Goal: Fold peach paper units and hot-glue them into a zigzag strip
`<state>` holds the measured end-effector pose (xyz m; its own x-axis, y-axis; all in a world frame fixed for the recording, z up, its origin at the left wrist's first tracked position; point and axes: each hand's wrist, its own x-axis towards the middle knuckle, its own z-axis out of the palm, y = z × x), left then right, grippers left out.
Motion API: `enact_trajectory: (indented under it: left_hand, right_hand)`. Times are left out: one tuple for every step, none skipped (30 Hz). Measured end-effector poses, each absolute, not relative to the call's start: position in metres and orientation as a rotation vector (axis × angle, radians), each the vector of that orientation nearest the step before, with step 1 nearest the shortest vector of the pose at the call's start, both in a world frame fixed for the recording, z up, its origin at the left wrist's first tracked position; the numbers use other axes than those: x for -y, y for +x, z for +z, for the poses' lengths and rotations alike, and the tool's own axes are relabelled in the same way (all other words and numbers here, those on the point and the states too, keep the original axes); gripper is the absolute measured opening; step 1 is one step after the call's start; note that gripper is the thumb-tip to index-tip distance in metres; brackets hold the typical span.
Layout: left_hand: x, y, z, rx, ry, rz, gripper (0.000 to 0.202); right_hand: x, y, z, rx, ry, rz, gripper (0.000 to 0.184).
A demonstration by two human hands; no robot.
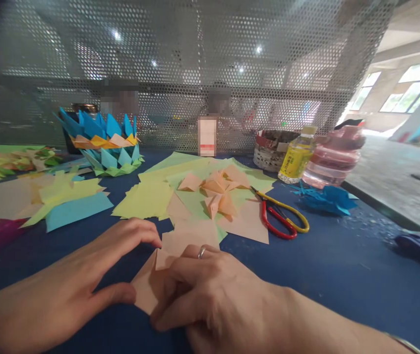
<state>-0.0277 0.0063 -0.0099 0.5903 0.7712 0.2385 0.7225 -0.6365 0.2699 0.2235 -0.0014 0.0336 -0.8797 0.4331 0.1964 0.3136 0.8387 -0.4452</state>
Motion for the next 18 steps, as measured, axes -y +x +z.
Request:
enact_trajectory:
  left_hand:
    - [-0.006,-0.03,-0.013,-1.278,2.705,0.508,0.056]
    - [-0.006,-0.031,-0.014,-1.277,2.74,0.527,0.056]
    - [-0.006,-0.031,-0.014,-1.258,2.762,0.544,0.056]
    - [-0.006,-0.03,-0.012,-1.216,2.777,0.562,0.054]
    - [-0.006,-0.028,-0.009,-1.169,2.772,0.578,0.051]
    - [-0.005,-0.024,-0.005,-1.056,2.773,0.572,0.046]
    - [-0.005,-0.021,0.0,-1.007,2.757,0.588,0.041]
    - [-0.004,-0.017,0.004,-0.965,2.739,0.592,0.035]
    - [-0.003,-0.014,0.007,-0.95,2.712,0.599,0.031]
    - [-0.001,-0.012,0.009,-0.94,2.679,0.596,0.029]
    - [0.0,-0.011,0.009,-0.935,2.648,0.593,0.027]
    - [0.001,-0.01,0.009,-0.931,2.62,0.593,0.025]
    - [0.002,-0.009,0.008,-0.92,2.599,0.596,0.025]
    - [0.002,-0.009,0.006,-0.904,2.587,0.605,0.025]
    - [0.003,-0.009,0.005,-0.886,2.584,0.618,0.025]
    - [0.003,-0.009,0.004,-0.875,2.586,0.635,0.025]
    - [0.003,-0.008,0.003,-0.872,2.59,0.654,0.024]
    - [0.004,-0.008,0.002,-0.874,2.597,0.675,0.024]
  right_hand:
    - [0.001,0.224,0.034,2.725,-0.555,0.589,0.036]
    - [0.001,0.224,0.034,2.719,-0.54,0.594,0.037]
    - [0.0,0.224,0.034,2.709,-0.526,0.604,0.038]
    - [-0.001,0.225,0.035,2.697,-0.528,0.612,0.039]
    - [-0.003,0.227,0.036,2.682,-0.542,0.619,0.041]
    - [-0.005,0.228,0.036,2.67,-0.567,0.621,0.044]
    - [-0.007,0.23,0.037,2.662,-0.594,0.618,0.046]
    - [-0.009,0.232,0.038,2.659,-0.622,0.614,0.048]
    - [-0.011,0.234,0.038,2.664,-0.627,0.618,0.05]
    - [-0.013,0.235,0.039,2.67,-0.629,0.626,0.05]
    - [-0.014,0.236,0.039,2.675,-0.628,0.639,0.049]
    - [-0.015,0.236,0.038,2.677,-0.633,0.651,0.047]
    - [-0.016,0.236,0.037,2.67,-0.642,0.66,0.044]
    - [-0.017,0.236,0.036,2.655,-0.653,0.664,0.04]
    - [-0.017,0.236,0.034,2.637,-0.662,0.669,0.035]
    - [-0.017,0.235,0.033,2.62,-0.666,0.675,0.027]
    - [-0.018,0.235,0.031,2.605,-0.662,0.683,0.018]
    - [-0.018,0.234,0.03,2.594,-0.656,0.69,0.01]
